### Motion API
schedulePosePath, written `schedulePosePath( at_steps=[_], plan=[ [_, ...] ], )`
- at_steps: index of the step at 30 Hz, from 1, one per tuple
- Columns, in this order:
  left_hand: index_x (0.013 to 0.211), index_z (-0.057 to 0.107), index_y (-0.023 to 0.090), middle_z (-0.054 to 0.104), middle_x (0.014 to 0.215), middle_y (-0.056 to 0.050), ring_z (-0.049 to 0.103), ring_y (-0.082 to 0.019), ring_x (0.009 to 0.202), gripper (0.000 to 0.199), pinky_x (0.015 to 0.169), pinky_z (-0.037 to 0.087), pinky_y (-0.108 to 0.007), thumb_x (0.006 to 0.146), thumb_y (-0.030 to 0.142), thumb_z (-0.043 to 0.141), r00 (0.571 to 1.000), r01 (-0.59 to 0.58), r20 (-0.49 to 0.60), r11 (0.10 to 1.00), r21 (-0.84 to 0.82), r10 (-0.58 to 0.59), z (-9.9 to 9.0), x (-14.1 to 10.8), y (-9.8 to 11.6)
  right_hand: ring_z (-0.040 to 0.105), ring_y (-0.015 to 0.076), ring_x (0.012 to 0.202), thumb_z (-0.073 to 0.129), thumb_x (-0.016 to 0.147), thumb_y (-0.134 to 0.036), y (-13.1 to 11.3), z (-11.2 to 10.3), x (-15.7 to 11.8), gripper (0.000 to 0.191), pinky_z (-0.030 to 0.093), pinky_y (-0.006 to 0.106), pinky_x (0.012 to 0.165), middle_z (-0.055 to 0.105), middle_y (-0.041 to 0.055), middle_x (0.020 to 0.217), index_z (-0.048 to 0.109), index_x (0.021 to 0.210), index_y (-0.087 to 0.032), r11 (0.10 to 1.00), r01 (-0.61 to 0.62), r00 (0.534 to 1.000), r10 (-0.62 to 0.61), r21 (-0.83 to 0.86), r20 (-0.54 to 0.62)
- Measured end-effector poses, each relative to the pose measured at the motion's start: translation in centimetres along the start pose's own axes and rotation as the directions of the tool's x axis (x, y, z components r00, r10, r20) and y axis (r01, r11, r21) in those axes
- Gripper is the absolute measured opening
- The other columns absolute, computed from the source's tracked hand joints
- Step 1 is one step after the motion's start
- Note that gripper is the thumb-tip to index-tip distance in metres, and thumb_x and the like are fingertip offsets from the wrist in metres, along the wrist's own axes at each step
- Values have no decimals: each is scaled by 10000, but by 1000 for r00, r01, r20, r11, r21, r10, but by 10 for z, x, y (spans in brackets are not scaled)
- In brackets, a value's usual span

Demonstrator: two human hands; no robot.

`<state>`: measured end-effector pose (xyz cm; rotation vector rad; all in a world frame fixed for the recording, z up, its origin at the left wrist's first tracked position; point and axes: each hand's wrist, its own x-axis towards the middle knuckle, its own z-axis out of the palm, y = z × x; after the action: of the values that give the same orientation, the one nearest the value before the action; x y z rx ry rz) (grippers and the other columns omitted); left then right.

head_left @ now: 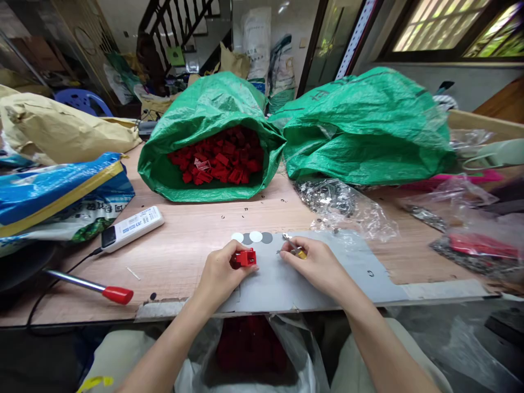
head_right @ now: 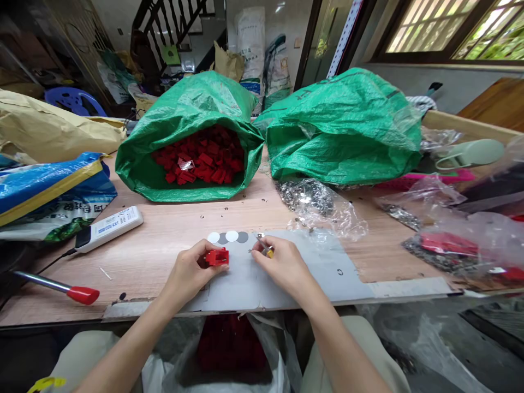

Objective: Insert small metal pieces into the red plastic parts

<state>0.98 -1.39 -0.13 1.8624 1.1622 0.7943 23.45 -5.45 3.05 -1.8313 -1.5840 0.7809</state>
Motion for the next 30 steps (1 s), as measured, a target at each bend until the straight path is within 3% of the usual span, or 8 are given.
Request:
schedulePosePath(
  at_steps=[5,11,18,24,30],
  plan=[
    [896,635,215,667,759,28,556,-132,653,238,618,408,-238,749,325,786,1000,-16,-3,1000,-3,16,0,-1,1,633,196,732,598,815,-294,-11,17,4,136,432,286,665,704,16,757,688,775,-200,999,49,995,-49,0,89],
    [905,639,226,688,810,26,595,-142,695,220,623,421,-236,755,292,785,999,-50,-19,999,15,51,-1,-2,2,689,255,915,560,851,-257,-3,15,16,192,484,347,812,769,72,980,731,920,-204,994,92,996,-92,-60,3],
    [933,647,233,694,813,24,595,-147,695,245,616,419,-234,753,303,796,999,-47,-25,998,30,47,0,-2,2,695,253,916,560,856,-298,-13,25,15,226,495,342,809,770,68,989,743,955,-209,993,117,991,-115,-22,74],
    [933,645,232,702,825,15,605,-154,702,245,629,429,-237,752,302,795,998,-51,-40,998,22,52,0,-2,0,673,224,764,567,827,-305,-20,29,16,185,472,316,717,742,35,805,717,852,-199,995,94,995,-93,-42,28],
    [935,646,233,698,827,17,594,-152,697,239,633,431,-242,759,312,788,998,-50,-33,998,28,51,-1,-2,2,701,275,920,571,832,-313,-13,27,19,240,499,357,811,782,64,969,761,926,-200,997,72,993,-73,19,88]
  ],
)
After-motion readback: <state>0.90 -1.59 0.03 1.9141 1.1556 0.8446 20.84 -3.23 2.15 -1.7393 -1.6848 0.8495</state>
